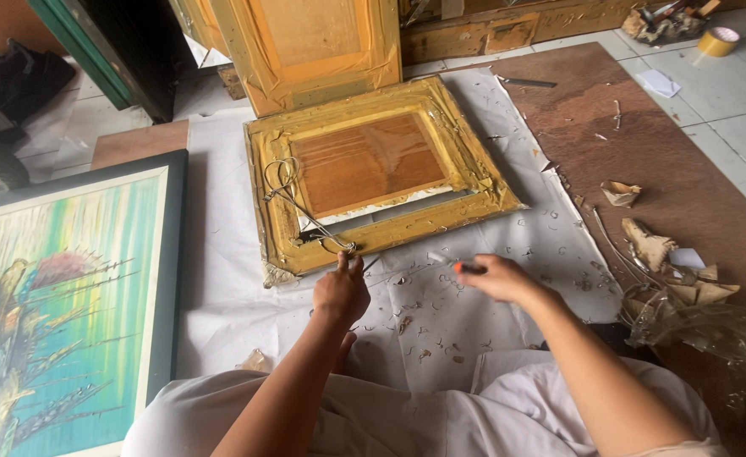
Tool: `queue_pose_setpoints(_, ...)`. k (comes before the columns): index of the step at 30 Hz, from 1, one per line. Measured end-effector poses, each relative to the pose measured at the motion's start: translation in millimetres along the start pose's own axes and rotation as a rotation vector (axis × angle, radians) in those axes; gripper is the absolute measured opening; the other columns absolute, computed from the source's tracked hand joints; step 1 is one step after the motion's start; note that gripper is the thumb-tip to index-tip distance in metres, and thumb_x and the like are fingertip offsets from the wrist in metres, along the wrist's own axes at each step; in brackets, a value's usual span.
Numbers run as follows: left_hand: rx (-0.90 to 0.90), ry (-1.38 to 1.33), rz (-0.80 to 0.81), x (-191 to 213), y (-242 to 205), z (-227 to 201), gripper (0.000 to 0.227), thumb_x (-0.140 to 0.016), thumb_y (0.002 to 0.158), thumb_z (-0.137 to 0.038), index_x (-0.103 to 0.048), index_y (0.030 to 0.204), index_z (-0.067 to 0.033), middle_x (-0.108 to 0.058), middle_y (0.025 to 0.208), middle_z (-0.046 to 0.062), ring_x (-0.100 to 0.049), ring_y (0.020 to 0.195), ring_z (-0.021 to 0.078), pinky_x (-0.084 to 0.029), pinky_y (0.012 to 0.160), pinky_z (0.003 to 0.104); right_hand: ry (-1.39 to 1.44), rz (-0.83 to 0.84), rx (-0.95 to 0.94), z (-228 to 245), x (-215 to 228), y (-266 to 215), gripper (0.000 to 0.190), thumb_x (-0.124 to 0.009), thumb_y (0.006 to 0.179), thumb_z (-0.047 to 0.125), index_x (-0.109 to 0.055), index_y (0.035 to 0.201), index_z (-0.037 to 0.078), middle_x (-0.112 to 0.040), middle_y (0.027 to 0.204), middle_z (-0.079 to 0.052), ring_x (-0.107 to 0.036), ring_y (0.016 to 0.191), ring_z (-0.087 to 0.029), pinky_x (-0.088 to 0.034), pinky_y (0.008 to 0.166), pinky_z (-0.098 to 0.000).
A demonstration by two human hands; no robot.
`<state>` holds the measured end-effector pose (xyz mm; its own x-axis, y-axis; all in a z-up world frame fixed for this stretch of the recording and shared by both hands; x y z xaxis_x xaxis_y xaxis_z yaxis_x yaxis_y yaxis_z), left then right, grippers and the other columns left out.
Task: The person sits on the floor and uses pliers and a screwdriver to remove nails and staples from the back of a wooden picture frame. The person works methodically along the frame edges, extracting fasteners and leaving debris on the protective sheet.
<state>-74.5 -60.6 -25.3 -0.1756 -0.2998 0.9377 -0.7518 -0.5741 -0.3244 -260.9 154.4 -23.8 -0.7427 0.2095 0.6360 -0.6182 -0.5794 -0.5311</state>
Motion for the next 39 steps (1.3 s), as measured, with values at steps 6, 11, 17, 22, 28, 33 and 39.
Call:
queue_pose_setpoints(6, 0.005, -0.198, -0.141, -1, 17, 20, 0.042, -0.053, 0.093, -0.017, -0.060, 0.134, -0.0131, -0.057, 0.149, 0.009, -0.073, 0.095, 0.0435, -0.062, 0.078, 0.052, -0.454, -0.041, 0.190, 26, -58, 31, 0.032, -0.080, 0.077, 0.046, -0.071, 0.088, 0.018, -0.069, 0.103, -0.003, -0.069, 0.112, -0.027, -0.059, 0.090, -0.0449)
queue_pose_setpoints(11, 0.035, -0.608, -0.138, -20, 35, 13, 0.037, -0.058, 0.094, -0.031, -0.065, 0.128, -0.0170, -0.059, 0.133, 0.013, -0.068, 0.108, 0.0406, -0.058, 0.088, 0.050, -0.296, -0.064, 0.222, 69, -54, 0, 0.036, -0.073, 0.083, 0.053, -0.076, 0.089, 0.017, -0.071, 0.105, -0.008, -0.065, 0.115, -0.033, -0.054, 0.095, -0.0537)
queue_pose_setpoints(17, -0.201, -1.188, 0.085, -49, 48, -38, 0.047, -0.056, 0.096, -0.014, -0.051, 0.141, 0.0005, -0.046, 0.139, 0.029, -0.052, 0.128, 0.0517, -0.049, 0.106, 0.057, 0.359, 0.074, 0.186, 57, -112, 29, 0.048, -0.061, 0.101, 0.036, -0.054, 0.144, 0.015, -0.072, 0.104, -0.022, -0.074, 0.081, -0.030, -0.064, 0.059, -0.0321)
queue_pose_setpoints(22, -0.144, -0.102, -0.205, 15, 3, -32, 0.071, -0.059, 0.083, -0.012, -0.048, 0.153, -0.0084, -0.036, 0.162, 0.017, -0.031, 0.149, 0.0384, -0.030, 0.119, 0.057, -0.141, -0.084, 0.130, 79, -49, -20, 0.053, -0.048, 0.101, 0.036, -0.042, 0.153, 0.030, -0.074, 0.112, -0.022, -0.075, 0.100, -0.036, -0.064, 0.076, -0.0491)
queue_pose_setpoints(28, -0.074, 0.008, 0.121, -30, 10, -16, 0.100, -0.063, 0.082, -0.026, -0.011, 0.167, -0.0127, -0.007, 0.176, 0.010, -0.009, 0.160, 0.0369, -0.012, 0.122, 0.069, -0.292, -0.016, 0.017, 88, -43, -46, 0.052, -0.040, 0.101, 0.039, -0.046, 0.151, 0.051, -0.072, 0.129, -0.010, -0.068, 0.121, -0.034, -0.055, 0.102, -0.0489)
queue_pose_setpoints(33, -0.076, 0.040, 0.139, -23, 3, -16, 0.107, -0.067, 0.079, -0.026, -0.008, 0.167, -0.0151, -0.006, 0.176, 0.005, -0.008, 0.160, 0.0344, -0.018, 0.118, 0.073, -0.288, -0.023, 0.010, 91, -47, -47, 0.052, -0.039, 0.100, 0.037, -0.050, 0.151, 0.044, -0.071, 0.131, -0.012, -0.067, 0.122, -0.035, -0.055, 0.100, -0.0505)
queue_pose_setpoints(39, -0.102, 0.111, 0.131, -49, 24, -16, 0.119, -0.078, 0.073, -0.033, -0.008, 0.167, -0.0098, -0.010, 0.175, 0.010, -0.011, 0.159, 0.0377, -0.035, 0.113, 0.065, -0.202, -0.044, 0.046, 131, -83, -75, 0.056, -0.034, 0.103, 0.021, -0.044, 0.157, 0.012, -0.072, 0.084, -0.023, -0.072, 0.073, -0.032, -0.061, 0.069, -0.0434)
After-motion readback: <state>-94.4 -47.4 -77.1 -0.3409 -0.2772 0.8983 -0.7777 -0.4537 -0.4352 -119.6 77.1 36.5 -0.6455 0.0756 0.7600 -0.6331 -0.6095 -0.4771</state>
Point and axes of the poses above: each hand's wrist, its own y-axis towards the middle knuckle, its own x-axis out of the back of the hand, z = x × y, the point moved 10 cm from there along y, towards the middle knuckle
